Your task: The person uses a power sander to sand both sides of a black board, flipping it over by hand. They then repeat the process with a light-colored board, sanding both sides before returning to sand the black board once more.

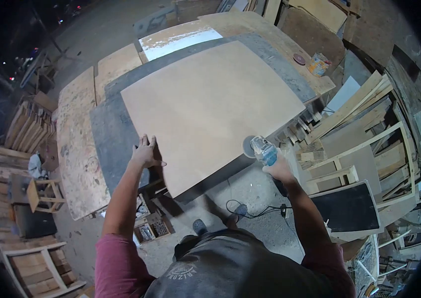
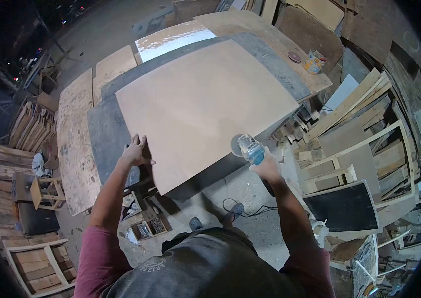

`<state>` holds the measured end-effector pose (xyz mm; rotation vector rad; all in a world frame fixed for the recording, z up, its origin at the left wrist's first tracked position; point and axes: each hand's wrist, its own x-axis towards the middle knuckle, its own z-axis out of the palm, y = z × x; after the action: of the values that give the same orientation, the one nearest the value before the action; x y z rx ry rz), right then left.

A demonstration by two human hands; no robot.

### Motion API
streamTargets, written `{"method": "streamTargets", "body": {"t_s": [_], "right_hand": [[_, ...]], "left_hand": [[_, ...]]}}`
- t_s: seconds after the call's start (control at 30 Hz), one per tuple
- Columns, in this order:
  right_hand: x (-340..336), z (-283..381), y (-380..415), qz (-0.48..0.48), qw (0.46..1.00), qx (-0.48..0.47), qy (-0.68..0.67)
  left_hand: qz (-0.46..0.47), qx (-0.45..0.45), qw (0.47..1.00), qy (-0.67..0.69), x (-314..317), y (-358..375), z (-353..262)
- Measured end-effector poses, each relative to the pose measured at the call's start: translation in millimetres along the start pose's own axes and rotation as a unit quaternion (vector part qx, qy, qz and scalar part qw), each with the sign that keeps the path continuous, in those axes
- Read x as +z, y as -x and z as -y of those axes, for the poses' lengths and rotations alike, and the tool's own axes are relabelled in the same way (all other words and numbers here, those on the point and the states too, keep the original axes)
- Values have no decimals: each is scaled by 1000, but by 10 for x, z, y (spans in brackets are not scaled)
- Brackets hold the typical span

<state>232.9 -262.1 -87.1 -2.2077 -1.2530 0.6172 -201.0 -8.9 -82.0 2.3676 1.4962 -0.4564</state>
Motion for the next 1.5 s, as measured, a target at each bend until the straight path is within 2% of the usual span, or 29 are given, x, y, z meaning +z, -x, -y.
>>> {"method": "streamTargets", "body": {"t_s": [0.07,0.33,0.4,0.47,0.57,0.67,0.83,1.07,1.37,1.5], "right_hand": [[121,140,181,10,1000,-12,-6],[763,1059,860,80,996,-33,-27],[845,1233,1013,116,993,-17,16],[921,1367,1179,117,991,-47,41],[1103,1633,1369,168,977,-103,78],[1253,1818,1462,167,966,-145,132],[1134,1742,1394,178,959,-146,165],[838,1311,1158,147,976,-146,60],[410,871,680,113,989,-46,78],[173,594,491,85,994,-39,52]], "left_hand": [[4,-9,999,-48,-33,28,-45],[14,0,1000,-20,-24,16,43],[19,4,1000,-2,-26,-29,111],[47,14,999,12,-24,-99,167],[66,2,998,15,-55,-148,165],[78,-10,997,10,-65,-155,143],[76,-14,997,18,-52,-166,149],[70,-4,997,15,-63,-143,146],[57,-22,998,8,24,-236,131],[43,-24,999,2,29,-209,84]]}}
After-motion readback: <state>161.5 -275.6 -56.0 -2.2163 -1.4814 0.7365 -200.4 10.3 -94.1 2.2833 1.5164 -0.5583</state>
